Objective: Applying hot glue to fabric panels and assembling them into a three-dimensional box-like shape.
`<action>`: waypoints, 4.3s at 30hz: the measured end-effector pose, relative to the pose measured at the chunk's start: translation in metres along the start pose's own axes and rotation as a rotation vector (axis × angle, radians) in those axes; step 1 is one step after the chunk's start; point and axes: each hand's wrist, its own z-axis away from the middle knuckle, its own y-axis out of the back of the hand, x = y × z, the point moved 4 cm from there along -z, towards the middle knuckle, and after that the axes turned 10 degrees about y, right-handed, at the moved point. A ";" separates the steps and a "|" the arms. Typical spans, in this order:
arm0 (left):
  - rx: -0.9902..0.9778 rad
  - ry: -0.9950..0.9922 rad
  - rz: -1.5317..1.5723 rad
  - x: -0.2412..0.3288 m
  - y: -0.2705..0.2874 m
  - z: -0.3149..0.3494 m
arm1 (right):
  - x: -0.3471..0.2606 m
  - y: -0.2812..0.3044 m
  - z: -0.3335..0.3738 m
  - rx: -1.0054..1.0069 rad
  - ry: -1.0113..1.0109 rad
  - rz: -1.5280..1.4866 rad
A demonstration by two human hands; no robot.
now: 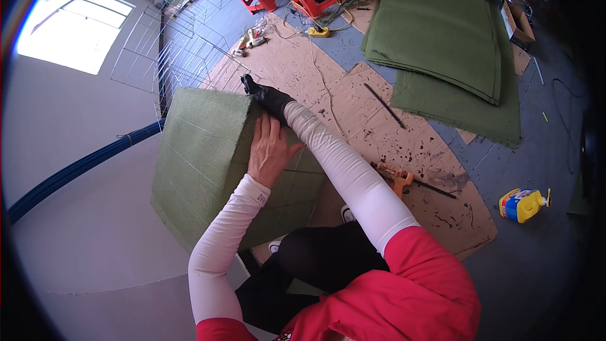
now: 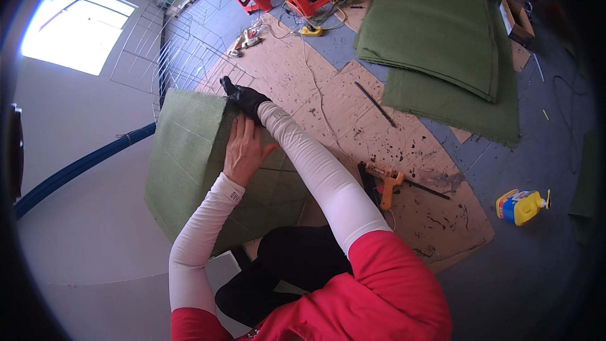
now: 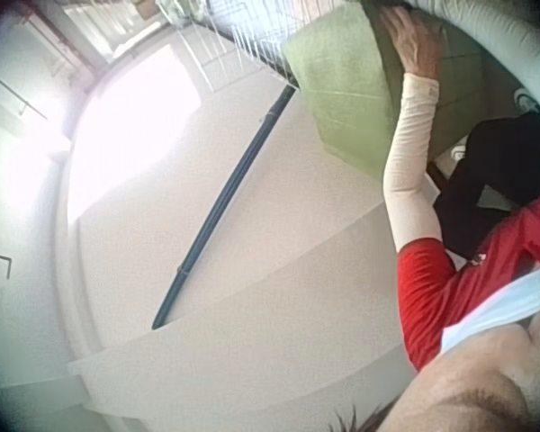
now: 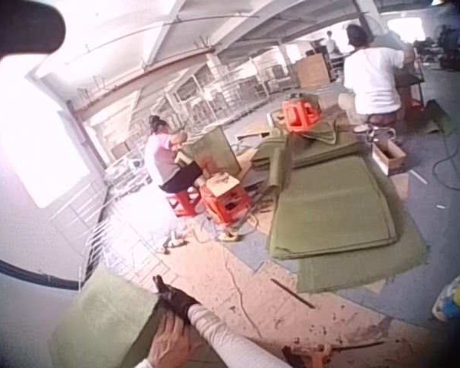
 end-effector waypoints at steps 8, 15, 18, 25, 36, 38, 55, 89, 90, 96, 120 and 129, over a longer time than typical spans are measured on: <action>0.030 -0.005 0.024 0.001 -0.001 -0.002 | 0.021 -0.003 -0.014 0.064 0.005 0.130; 0.019 0.012 0.060 0.004 -0.002 -0.001 | 0.027 -0.001 -0.008 0.083 -0.006 0.096; 0.019 0.013 0.053 0.001 -0.002 0.001 | 0.021 -0.005 0.003 -0.009 -0.009 -0.131; 0.033 0.001 0.024 0.000 -0.006 0.000 | 0.035 0.015 0.003 0.334 -0.524 -0.787; 0.019 0.041 0.078 -0.002 -0.003 0.003 | 0.041 -0.024 -0.057 0.250 0.036 -0.075; 0.026 0.041 0.070 -0.006 -0.003 0.005 | 0.034 -0.028 -0.059 0.233 0.021 -0.072; 0.002 0.052 0.094 -0.002 -0.005 0.001 | 0.002 -0.011 -0.066 0.080 -0.004 -0.030; 0.035 0.060 0.114 -0.007 -0.007 0.008 | -0.041 -0.006 -0.014 -0.092 0.123 0.077; 0.038 0.064 0.110 -0.012 -0.006 0.013 | -0.043 -0.013 -0.011 -0.109 0.131 0.073; 0.033 0.039 0.136 -0.001 -0.007 0.003 | -0.055 0.008 -0.051 -0.104 0.135 0.121; 0.018 0.114 0.287 -0.009 -0.021 0.007 | -0.094 -0.043 -0.008 -0.127 0.489 0.879; 0.059 0.039 0.112 0.003 -0.016 0.007 | 0.020 0.191 0.005 0.955 0.469 -1.338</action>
